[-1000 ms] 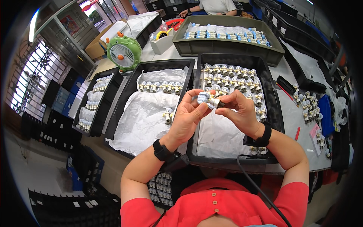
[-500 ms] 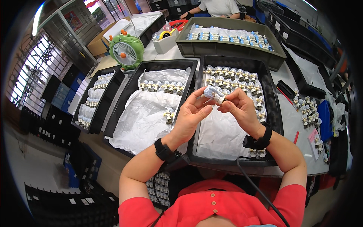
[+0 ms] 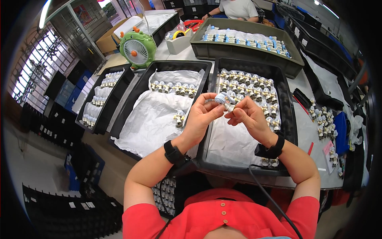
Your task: The person repeatedly picks up small cylindrical components from a tray, holds them between their hands, and places them back into the tray. The person handles the items one at a time, rotating them slightly before returning them to the collection.
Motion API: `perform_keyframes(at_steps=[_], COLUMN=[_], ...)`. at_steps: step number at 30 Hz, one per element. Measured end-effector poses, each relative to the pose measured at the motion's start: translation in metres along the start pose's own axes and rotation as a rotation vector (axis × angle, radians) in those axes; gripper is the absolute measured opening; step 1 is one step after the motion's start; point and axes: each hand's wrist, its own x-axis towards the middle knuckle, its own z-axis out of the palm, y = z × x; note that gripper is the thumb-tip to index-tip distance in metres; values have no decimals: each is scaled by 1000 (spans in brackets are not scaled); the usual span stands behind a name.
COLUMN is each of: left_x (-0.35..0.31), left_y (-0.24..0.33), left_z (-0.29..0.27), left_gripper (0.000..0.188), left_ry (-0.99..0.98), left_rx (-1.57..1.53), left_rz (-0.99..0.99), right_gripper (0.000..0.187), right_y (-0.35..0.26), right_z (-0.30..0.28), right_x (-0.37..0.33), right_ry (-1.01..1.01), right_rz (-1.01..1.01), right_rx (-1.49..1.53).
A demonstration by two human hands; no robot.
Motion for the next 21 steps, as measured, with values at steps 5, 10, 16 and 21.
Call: perform_keyframes(at_steps=[5, 10, 16, 21], left_x=[-1, 5, 17, 15], left_y=[0, 7, 77, 74], left_z=[4, -9, -53, -137], left_gripper=[39, 37, 41, 38], left_ry=[-1, -12, 27, 126], left_rx=[-20, 60, 578, 1147], left_rz=[19, 9, -163, -398], right_gripper=[25, 24, 29, 29], right_y=[0, 3, 0, -2], right_z=[0, 0, -4, -1], right_x=[0, 4, 2, 5], right_ry=[-14, -78, -81, -81], right_rz=[4, 5, -12, -12], right_rx=[-19, -108, -248, -240])
